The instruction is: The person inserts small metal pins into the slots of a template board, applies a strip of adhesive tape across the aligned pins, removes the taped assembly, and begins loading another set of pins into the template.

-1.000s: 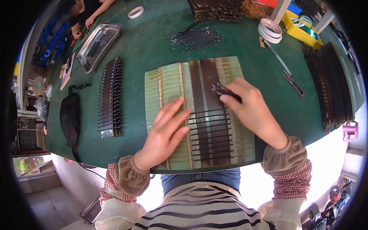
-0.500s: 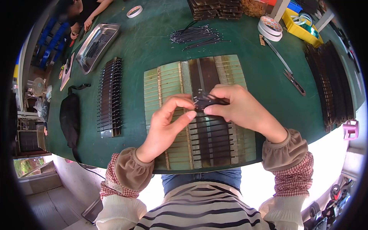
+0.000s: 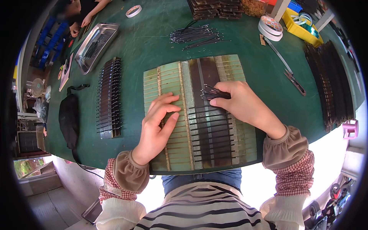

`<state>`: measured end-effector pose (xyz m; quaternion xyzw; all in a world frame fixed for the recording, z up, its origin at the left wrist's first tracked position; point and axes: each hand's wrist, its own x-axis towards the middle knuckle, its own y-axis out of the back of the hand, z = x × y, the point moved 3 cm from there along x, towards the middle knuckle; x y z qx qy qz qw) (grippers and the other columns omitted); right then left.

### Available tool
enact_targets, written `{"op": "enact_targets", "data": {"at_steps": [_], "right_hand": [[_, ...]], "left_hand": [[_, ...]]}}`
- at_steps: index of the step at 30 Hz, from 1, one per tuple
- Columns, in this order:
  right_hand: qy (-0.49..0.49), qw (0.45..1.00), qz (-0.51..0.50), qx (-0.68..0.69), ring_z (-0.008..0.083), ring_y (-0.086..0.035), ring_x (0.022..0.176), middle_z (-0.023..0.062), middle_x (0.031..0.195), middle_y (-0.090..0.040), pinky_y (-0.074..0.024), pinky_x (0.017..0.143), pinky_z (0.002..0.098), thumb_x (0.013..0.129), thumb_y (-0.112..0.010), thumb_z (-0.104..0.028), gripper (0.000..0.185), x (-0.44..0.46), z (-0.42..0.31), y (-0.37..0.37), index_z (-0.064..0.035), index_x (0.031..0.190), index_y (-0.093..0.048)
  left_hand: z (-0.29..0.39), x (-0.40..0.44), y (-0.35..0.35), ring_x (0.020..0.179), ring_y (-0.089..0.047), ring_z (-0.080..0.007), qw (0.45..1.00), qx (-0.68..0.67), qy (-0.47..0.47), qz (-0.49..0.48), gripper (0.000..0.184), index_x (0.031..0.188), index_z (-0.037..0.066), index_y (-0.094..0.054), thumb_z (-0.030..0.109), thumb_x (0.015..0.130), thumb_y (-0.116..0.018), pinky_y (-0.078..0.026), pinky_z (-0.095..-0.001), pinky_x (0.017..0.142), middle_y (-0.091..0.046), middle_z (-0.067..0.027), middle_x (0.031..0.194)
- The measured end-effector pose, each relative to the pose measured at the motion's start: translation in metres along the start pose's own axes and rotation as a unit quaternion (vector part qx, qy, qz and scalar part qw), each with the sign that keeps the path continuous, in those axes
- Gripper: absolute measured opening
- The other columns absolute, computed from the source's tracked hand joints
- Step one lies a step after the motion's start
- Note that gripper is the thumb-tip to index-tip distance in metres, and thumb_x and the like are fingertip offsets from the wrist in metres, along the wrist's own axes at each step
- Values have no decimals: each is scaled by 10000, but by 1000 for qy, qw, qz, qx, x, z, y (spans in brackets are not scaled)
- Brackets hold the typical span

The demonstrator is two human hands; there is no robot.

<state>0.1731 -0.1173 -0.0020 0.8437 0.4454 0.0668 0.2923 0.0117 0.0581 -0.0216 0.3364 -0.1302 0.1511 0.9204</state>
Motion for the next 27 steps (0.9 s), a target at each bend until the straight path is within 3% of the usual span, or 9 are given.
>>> {"op": "enact_targets", "data": {"at_steps": [5, 8, 11, 14, 17, 20, 21, 24, 27], "right_hand": [[64, 997, 31, -40, 351, -654, 790, 173, 879, -676, -505, 715, 404, 833, -746, -88, 207, 0, 1, -7, 20, 996, -677], [111, 985, 65, -113, 383, -644, 809, 158, 889, -651, -500, 708, 432, 827, -741, -85, 201, -2, 0, -12, 10, 988, -666], [102, 972, 87, -192, 406, -626, 815, 163, 899, -626, -496, 705, 447, 822, -740, -86, 199, -7, -6, -14, 8, 976, -656], [143, 978, 108, -110, 329, -639, 761, 128, 873, -606, -501, 691, 412, 843, -725, -78, 184, -8, 7, 0, 12, 992, -665], [18, 999, 17, 41, 191, -602, 693, 74, 836, -603, -488, 628, 342, 879, -708, -82, 174, -10, 7, 18, 13, 1022, -675], [-33, 986, -63, 149, 93, -537, 665, 27, 814, -609, -452, 572, 275, 910, -696, -100, 168, -10, -13, 9, 14, 1032, -681], [-30, 985, -88, 148, 84, -541, 637, 24, 805, -642, -438, 545, 252, 909, -709, -118, 168, -8, -17, 5, 16, 1005, -678], [-32, 985, -68, 152, 97, -557, 650, 43, 790, -646, -460, 583, 277, 892, -720, -110, 167, -4, -17, 2, 24, 982, -676], [-12, 998, -23, 56, 165, -594, 682, 104, 811, -664, -486, 651, 331, 867, -730, -93, 186, 3, -4, 10, 40, 984, -675]], "left_hand": [[5, 1, -4, 1318, -508, -375, 999, 15, -25, -23, 223, 1118, -12, -657, -8, 895, -655, -418, -458, 1080, -587, -173, 1355], [18, 0, -14, 1355, -463, -391, 979, 158, -101, -84, 279, 1183, -21, -649, 45, 913, -655, -378, -497, 1120, -518, -189, 1442], [16, -2, -13, 1383, -426, -399, 979, 151, -95, -97, 285, 1201, -8, -652, 84, 931, -648, -346, -523, 1143, -474, -191, 1488], [9, -1, -10, 1370, -444, -401, 989, 91, -82, -84, 294, 1215, 15, -653, 76, 927, -655, -363, -502, 1132, -511, -200, 1451], [10, 5, -4, 1318, -513, -342, 998, -25, -12, -54, 265, 1199, 32, -653, 55, 935, -660, -396, -447, 1105, -581, -174, 1367], [13, 18, -14, 1246, -565, -264, 973, -192, 103, -72, 187, 1129, 28, -642, 30, 942, -662, -416, -381, 1071, -629, -121, 1269], [10, 20, -22, 1210, -573, -204, 962, -244, 102, -69, 107, 1057, 26, -621, 18, 955, -652, -417, -347, 1057, -641, -83, 1217], [2, 22, -26, 1210, -577, -226, 938, -314, 129, -69, 85, 1015, 26, -617, 3, 941, -652, -414, -352, 1059, -651, -88, 1189], [3, 21, -11, 1228, -578, -280, 993, -100, 29, -45, 101, 1016, 15, -629, -21, 923, -646, -422, -379, 1057, -657, -111, 1192]]}}
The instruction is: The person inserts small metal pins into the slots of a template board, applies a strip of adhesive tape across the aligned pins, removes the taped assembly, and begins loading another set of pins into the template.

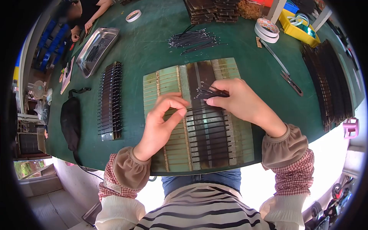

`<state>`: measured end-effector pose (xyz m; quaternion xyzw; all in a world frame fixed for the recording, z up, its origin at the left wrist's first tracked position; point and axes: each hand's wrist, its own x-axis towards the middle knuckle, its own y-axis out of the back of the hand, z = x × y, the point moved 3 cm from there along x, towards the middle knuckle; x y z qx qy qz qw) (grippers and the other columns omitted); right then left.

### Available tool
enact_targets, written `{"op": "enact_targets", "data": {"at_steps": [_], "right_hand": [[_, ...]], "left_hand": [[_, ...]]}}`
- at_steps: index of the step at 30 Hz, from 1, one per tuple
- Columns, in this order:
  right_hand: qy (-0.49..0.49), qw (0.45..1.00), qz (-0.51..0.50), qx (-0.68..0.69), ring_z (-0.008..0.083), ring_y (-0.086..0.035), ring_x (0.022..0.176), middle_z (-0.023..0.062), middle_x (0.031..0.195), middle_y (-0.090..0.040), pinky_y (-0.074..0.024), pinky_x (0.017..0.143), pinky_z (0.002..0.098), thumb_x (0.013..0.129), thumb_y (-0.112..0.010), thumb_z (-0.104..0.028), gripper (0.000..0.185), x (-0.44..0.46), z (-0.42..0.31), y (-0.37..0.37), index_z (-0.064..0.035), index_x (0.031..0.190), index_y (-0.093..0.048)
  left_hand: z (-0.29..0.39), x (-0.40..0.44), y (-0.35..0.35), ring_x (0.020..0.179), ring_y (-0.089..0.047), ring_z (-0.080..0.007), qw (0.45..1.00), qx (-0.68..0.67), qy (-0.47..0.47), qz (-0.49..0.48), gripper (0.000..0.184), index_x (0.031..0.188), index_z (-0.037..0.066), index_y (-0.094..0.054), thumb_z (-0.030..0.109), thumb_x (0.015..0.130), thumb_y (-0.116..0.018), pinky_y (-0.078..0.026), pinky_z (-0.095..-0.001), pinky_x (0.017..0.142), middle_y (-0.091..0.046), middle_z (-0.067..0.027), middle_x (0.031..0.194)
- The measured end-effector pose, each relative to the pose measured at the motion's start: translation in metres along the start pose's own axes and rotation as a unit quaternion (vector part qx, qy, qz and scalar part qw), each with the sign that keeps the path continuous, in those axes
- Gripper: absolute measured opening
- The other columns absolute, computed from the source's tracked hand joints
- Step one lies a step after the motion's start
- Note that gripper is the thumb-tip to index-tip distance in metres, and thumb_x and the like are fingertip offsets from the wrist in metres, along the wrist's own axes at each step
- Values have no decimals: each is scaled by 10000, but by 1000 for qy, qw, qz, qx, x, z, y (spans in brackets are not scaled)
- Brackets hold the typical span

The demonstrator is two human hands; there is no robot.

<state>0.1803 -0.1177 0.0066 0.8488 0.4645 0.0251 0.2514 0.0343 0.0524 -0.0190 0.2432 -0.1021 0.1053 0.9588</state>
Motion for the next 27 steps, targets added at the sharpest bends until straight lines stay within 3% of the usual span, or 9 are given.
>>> {"op": "enact_targets", "data": {"at_steps": [3, 6, 12, 21, 27], "right_hand": [[56, 995, 50, -63, 252, -624, 733, 164, 846, -674, -496, 717, 367, 846, -731, -72, 201, 5, 5, -2, 54, 992, -671], [53, 997, 44, -43, 324, -644, 771, 195, 873, -682, -504, 728, 374, 841, -731, -66, 209, 11, 6, -7, 56, 999, -668], [97, 987, 69, -105, 374, -671, 847, 196, 918, -695, -518, 744, 405, 830, -740, -63, 210, 10, 9, -16, 40, 1000, -671], [135, 981, 88, -107, 379, -662, 847, 171, 903, -679, -519, 733, 422, 832, -731, -61, 180, 7, 8, -20, 28, 971, -660], [111, 965, 110, -211, 374, -654, 841, 156, 913, -649, -508, 724, 443, 838, -721, -69, 161, 2, 4, -26, 16, 952, -645]], "left_hand": [[0, -6, 7, 1265, -556, -344, 994, 96, -31, 41, 122, 1026, -1, -638, -34, 908, -639, -425, -416, 1061, -648, -141, 1236], [-6, -13, 12, 1300, -533, -365, 991, 122, -38, 39, 152, 1055, -9, -642, -32, 906, -636, -426, -433, 1066, -633, -162, 1278], [-3, -15, 10, 1312, -522, -376, 989, 136, -51, 22, 189, 1085, -15, -646, -25, 897, -647, -422, -442, 1076, -612, -170, 1317], [-2, -15, 8, 1326, -497, -387, 987, 152, -58, 4, 268, 1159, -7, -649, -4, 891, -654, -415, -467, 1088, -564, -178, 1385], [7, -16, -4, 1382, -423, -388, 943, 311, -105, -61, 349, 1249, 14, -639, 84, 908, -669, -394, -509, 1106, -447, -173, 1511]]}}
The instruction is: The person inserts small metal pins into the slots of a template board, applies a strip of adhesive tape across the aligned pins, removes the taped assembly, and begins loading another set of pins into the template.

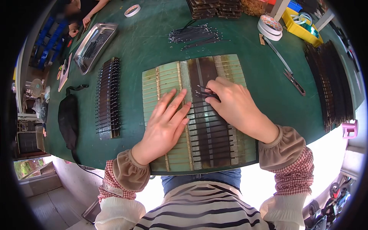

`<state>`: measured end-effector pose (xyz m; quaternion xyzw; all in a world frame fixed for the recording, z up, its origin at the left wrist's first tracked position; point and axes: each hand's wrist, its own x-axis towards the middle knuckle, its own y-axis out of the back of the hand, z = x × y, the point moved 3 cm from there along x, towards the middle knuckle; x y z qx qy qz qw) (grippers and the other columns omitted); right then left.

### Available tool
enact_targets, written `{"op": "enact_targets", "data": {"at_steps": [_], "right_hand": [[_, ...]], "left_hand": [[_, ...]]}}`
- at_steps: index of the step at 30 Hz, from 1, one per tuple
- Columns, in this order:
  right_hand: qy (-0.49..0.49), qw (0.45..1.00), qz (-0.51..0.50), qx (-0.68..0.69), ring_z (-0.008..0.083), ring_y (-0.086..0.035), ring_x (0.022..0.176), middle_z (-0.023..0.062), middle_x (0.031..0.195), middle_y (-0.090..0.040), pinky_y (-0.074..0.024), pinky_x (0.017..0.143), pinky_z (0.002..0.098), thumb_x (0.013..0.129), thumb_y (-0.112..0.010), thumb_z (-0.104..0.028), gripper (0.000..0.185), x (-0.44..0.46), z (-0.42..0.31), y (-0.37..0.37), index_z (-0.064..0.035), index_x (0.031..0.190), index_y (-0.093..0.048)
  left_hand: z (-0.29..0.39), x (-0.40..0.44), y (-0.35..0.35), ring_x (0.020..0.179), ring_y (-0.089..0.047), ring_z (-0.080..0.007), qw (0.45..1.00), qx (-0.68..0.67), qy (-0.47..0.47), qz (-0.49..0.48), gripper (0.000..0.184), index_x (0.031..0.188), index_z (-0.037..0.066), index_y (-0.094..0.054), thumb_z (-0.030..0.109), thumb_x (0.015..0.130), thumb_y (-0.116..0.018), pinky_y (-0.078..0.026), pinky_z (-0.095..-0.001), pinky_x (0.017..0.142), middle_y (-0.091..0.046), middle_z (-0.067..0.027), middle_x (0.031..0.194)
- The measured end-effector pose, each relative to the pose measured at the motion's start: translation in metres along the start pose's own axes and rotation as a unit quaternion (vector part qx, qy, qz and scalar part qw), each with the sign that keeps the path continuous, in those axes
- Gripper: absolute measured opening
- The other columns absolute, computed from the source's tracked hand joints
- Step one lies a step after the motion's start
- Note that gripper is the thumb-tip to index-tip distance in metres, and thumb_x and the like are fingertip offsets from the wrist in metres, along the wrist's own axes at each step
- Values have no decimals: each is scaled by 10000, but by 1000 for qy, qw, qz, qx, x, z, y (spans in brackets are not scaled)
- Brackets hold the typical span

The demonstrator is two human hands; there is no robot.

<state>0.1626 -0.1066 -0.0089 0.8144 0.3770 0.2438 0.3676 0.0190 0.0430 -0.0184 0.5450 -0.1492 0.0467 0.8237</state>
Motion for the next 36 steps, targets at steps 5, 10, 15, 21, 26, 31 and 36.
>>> {"op": "enact_targets", "data": {"at_steps": [5, 10, 15, 21, 26, 31, 36], "right_hand": [[-5, 997, 19, 77, 288, -640, 754, 119, 879, -630, -501, 687, 376, 853, -701, -49, 129, -2, 25, 24, 14, 962, -675], [-149, 932, -129, 303, 128, -587, 764, 69, 813, -606, -461, 684, 308, 877, -715, -76, 161, 2, -3, 26, 29, 995, -684], [-97, 957, -77, 261, 121, -444, 651, 58, 724, -537, -415, 624, 302, 861, -754, -109, 245, 11, 10, 20, 69, 848, -587], [-91, 964, -75, 240, 115, -519, 697, 112, 727, -575, -456, 673, 316, 861, -751, -85, 233, 17, 24, 11, 88, 852, -595], [-85, 978, -75, 175, 117, -589, 760, 76, 842, -657, -477, 727, 285, 871, -737, -64, 170, 18, 25, 10, 47, 993, -694], [-64, 985, -62, 149, 198, -621, 786, 111, 884, -679, -495, 732, 322, 857, -737, -64, 177, 16, 21, 8, 31, 1004, -710], [8, 997, 0, 82, 374, -652, 805, 174, 890, -669, -505, 708, 429, 834, -740, -89, 177, 13, 16, 4, 34, 938, -667]], "left_hand": [[-6, 0, 5, 1353, -471, -367, 993, -109, 33, 37, 350, 1266, 34, -628, 78, 921, -669, -395, -477, 1108, -510, -177, 1452], [-9, 23, 4, 1289, -540, -277, 903, -397, 159, 19, 166, 1123, 28, -629, 56, 960, -646, -419, -410, 1071, -633, -126, 1281], [-24, 23, -2, 1239, -568, -266, 911, -384, 140, 51, 54, 972, 9, -604, 6, 941, -648, -439, -383, 1035, -664, -108, 1199], [-28, 9, 4, 1246, -564, -325, 970, -201, 90, 101, 79, 942, 10, -628, -38, 888, -660, -453, -381, 1004, -657, -125, 1209], [-29, 5, 4, 1261, -553, -336, 969, -198, 100, 108, 112, 988, 11, -650, -43, 890, -650, -455, -393, 1003, -642, -131, 1251], [-26, 5, 4, 1287, -526, -361, 980, -167, 68, 89, 203, 1096, 2, -660, -21, 895, -644, -437, -431, 1042, -595, -158, 1335], [-9, 9, -2, 1346, -456, -396, 1000, -17, -7, 24, 326, 1226, -20, -639, 75, 914, -658, -390, -509, 1107, -501, -179, 1460]]}}
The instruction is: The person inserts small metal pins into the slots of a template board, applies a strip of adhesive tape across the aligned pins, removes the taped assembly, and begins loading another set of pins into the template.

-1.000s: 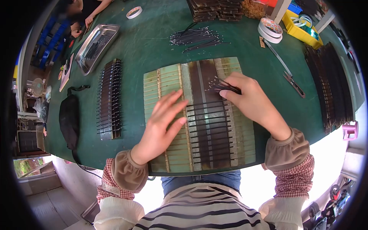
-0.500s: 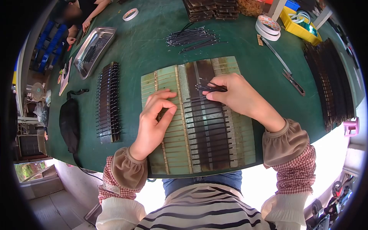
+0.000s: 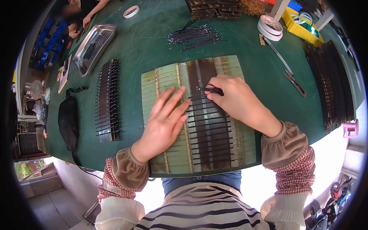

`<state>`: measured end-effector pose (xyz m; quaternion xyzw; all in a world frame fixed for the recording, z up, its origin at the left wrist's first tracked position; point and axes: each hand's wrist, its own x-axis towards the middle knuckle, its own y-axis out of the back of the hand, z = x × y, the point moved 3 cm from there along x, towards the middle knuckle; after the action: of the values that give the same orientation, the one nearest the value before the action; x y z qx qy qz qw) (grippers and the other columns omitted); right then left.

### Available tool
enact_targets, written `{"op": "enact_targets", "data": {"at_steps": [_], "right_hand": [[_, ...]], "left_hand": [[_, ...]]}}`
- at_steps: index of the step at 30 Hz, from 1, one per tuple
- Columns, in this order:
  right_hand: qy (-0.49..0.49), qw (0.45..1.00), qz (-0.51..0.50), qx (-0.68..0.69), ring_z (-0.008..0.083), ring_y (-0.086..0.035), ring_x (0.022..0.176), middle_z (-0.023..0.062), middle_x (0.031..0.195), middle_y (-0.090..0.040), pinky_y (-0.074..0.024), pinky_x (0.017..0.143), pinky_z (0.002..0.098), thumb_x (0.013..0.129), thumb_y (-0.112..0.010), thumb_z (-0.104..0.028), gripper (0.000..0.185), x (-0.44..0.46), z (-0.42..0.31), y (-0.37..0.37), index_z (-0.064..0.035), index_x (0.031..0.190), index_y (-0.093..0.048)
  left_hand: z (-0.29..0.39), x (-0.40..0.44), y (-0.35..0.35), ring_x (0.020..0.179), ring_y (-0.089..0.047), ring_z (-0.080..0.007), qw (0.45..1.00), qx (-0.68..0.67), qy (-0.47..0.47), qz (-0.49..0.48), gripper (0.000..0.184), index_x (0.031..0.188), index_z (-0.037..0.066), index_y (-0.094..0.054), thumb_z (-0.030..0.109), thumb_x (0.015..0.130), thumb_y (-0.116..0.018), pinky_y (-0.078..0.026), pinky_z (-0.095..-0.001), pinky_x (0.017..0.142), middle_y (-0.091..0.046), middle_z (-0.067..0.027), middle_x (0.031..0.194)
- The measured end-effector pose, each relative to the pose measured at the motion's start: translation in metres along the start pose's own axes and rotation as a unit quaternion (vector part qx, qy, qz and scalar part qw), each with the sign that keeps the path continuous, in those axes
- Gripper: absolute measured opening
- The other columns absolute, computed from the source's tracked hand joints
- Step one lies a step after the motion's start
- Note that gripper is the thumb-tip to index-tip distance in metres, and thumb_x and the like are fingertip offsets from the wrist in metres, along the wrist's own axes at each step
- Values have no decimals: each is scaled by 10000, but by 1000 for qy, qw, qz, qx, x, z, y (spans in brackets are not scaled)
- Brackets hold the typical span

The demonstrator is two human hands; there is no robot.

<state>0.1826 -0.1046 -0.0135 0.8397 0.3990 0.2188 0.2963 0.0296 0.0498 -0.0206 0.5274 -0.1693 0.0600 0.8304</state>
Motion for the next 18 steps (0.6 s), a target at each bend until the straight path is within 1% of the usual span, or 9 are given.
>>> {"op": "enact_targets", "data": {"at_steps": [3, 6, 10, 11, 12, 13, 14, 15, 18], "right_hand": [[-1, 991, 9, -132, 378, -646, 804, 161, 895, -647, -502, 702, 436, 837, -739, -104, 194, -5, -9, 1, 26, 947, -646], [16, 989, 32, -141, 387, -640, 803, 152, 906, -628, -500, 699, 441, 835, -746, -134, 232, -8, -5, 4, 22, 966, -636], [0, 999, 26, -24, 366, -637, 788, 157, 876, -639, -496, 703, 419, 830, -757, -155, 257, -2, -10, 24, 36, 949, -634], [-11, 1000, 6, 17, 354, -635, 780, 160, 867, -642, -493, 702, 411, 830, -758, -159, 260, 0, -14, 25, 39, 943, -634], [-21, 998, -12, 56, 341, -633, 772, 164, 858, -644, -490, 702, 403, 829, -760, -163, 264, 2, -19, 27, 43, 937, -633], [-32, 998, -52, 33, 290, -614, 737, 167, 829, -648, -481, 694, 378, 838, -757, -158, 257, 4, -25, 27, 51, 933, -640], [-32, 997, -52, 55, 272, -598, 721, 160, 814, -642, -476, 687, 372, 841, -757, -159, 257, 6, -25, 27, 51, 932, -641], [-32, 995, -53, 78, 255, -583, 705, 153, 800, -635, -472, 680, 366, 844, -757, -161, 256, 8, -23, 25, 51, 931, -642], [-60, 987, -68, 132, 173, -506, 658, 124, 722, -604, -448, 649, 341, 864, -754, -158, 243, 15, -1, 19, 53, 921, -648]], "left_hand": [[3, -1, 0, 1366, -430, -409, 1000, 17, 0, -20, 344, 1242, -26, -630, 119, 931, -652, -361, -530, 1132, -476, -180, 1485], [-2, -2, 1, 1355, -449, -402, 1000, -22, 9, -4, 347, 1262, -13, -623, 116, 941, -646, -361, -510, 1134, -487, -190, 1474], [-11, 5, 10, 1322, -507, -343, 974, -205, 94, 37, 351, 1300, 19, -613, 97, 959, -639, -378, -450, 1117, -528, -191, 1436], [-9, 10, 12, 1290, -540, -280, 948, -278, 147, 55, 271, 1235, 34, -632, 74, 967, -634, -395, -400, 1089, -621, -144, 1315], [-10, 14, 8, 1285, -543, -271, 937, -313, 148, 43, 233, 1201, 33, -632, 71, 970, -631, -398, -393, 1084, -639, -129, 1272], [-13, 19, 5, 1281, -545, -263, 926, -346, 147, 31, 196, 1166, 32, -633, 68, 973, -629, -400, -387, 1080, -657, -113, 1230], [-15, 22, 2, 1276, -547, -255, 914, -378, 146, 20, 159, 1132, 31, -634, 65, 976, -627, -403, -381, 1075, -674, -98, 1187], [-17, 24, 2, 1267, -553, -253, 908, -385, 166, 28, 57, 1028, 20, -623, 39, 975, -613, -405, -372, 1068, -695, -68, 1107], [-28, 21, 4, 1260, -562, -271, 926, -338, 162, 42, 69, 1023, 17, -642, 18, 965, -605, -414, -378, 1061, -694, -89, 1137]]}}
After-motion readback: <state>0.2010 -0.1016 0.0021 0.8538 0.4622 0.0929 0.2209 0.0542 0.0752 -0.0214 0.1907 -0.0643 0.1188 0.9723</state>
